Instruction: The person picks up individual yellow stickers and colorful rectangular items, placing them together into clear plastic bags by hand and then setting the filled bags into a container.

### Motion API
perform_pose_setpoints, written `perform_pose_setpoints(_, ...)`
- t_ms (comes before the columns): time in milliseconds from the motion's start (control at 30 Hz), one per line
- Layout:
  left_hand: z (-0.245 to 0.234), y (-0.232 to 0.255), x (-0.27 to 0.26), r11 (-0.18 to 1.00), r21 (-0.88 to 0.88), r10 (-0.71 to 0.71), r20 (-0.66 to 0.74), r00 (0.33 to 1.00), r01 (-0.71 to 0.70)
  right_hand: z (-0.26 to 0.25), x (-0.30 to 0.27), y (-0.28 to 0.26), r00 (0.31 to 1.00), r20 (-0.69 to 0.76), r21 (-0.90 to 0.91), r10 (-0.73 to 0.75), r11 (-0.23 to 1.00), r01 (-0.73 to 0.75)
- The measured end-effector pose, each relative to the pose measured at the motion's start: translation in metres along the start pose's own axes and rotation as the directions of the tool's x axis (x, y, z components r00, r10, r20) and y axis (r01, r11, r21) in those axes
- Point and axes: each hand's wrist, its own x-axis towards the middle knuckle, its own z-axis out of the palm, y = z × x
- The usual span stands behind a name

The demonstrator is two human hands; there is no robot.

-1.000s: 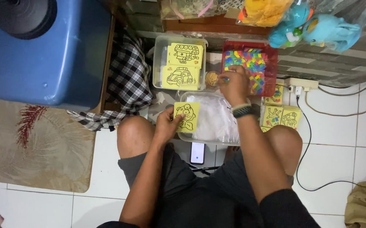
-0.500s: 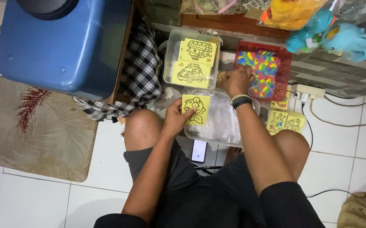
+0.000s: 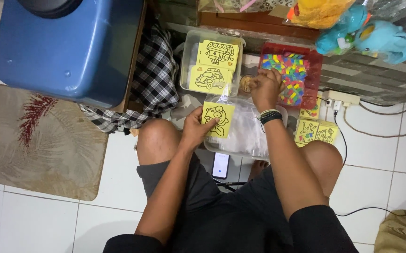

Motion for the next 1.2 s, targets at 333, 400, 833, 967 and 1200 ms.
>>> perform_pose_setpoints(333,0.001,-0.005,0.002,0.997,0.07,0.027,-0.031,0.999,-0.025,-0.052,-0.009,-0.009,0.997,-0.068,0.45,0.019,0.893,0.014)
perform_pose_setpoints(400,0.003,-0.002,0.0,0.988,0.141,0.063,-0.042,0.997,-0.057,-0.072,-0.016,-0.021,0.991,-0.091,0.665,0.102,0.747,-0.016)
perform_pose_setpoints(833,0.014,-0.003,-0.019,0.937,0.304,0.195,-0.043,0.98,-0.173,-0.142,-0.047,-0.058,0.991,-0.103,0.793,0.085,0.609,0.03)
perform_pose_setpoints(967,0.008,0.005,-0.027,0.946,0.276,0.195,-0.07,0.978,-0.169,-0.15,-0.047,-0.072,0.989,-0.134,0.841,0.066,0.535,0.078)
perform_pose_setpoints(1200,0.016,0.04,-0.056,0.871,0.414,0.304,-0.033,0.952,-0.264,-0.21,-0.096,-0.109,0.996,-0.089,0.892,0.015,0.446,0.073)
